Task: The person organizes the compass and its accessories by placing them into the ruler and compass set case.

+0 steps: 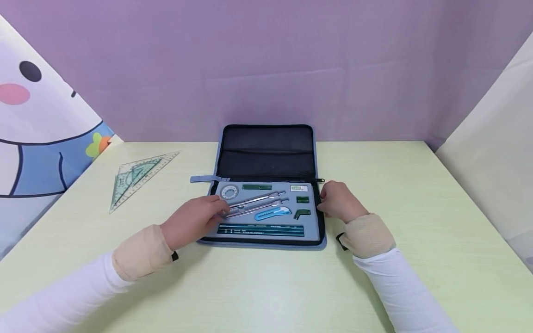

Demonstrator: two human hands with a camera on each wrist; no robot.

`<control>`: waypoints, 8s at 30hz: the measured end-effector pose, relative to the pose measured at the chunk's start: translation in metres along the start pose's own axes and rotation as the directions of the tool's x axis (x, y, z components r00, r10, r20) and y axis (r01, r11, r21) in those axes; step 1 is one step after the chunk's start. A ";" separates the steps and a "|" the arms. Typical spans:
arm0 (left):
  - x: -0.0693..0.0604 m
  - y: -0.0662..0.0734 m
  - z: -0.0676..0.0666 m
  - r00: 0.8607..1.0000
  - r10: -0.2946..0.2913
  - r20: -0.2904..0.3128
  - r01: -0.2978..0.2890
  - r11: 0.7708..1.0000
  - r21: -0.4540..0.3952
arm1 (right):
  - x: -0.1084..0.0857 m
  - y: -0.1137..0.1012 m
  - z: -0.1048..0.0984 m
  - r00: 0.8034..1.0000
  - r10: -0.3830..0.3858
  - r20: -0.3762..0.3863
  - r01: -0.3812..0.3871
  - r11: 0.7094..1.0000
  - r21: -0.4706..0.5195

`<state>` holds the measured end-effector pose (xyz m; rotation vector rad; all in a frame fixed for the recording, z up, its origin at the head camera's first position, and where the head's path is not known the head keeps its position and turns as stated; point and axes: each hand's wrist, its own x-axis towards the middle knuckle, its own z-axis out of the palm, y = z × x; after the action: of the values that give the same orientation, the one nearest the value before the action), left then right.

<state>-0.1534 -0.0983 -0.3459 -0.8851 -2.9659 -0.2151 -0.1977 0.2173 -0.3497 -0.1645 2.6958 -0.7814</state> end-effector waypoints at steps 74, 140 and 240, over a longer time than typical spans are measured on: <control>-0.001 -0.258 -0.027 0.753 -0.621 0.217 0.649 0.756 -0.089 | -0.003 0.003 0.000 1.000 0.018 0.008 -0.018 0.999 0.051; 0.021 -0.185 -0.034 0.907 -0.375 -0.193 0.339 0.920 -0.195 | 0.116 0.026 -0.021 0.997 0.026 -0.079 0.032 0.755 0.655; 0.137 -0.048 -0.023 0.991 -0.081 -0.107 0.074 0.995 -0.066 | 0.081 0.037 -0.026 0.903 -0.200 -0.381 0.366 0.823 0.435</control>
<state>-0.2943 -0.0675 -0.3190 -0.7393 -2.9086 -0.3483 -0.2836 0.2453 -0.3714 -0.3518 2.6724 -1.7069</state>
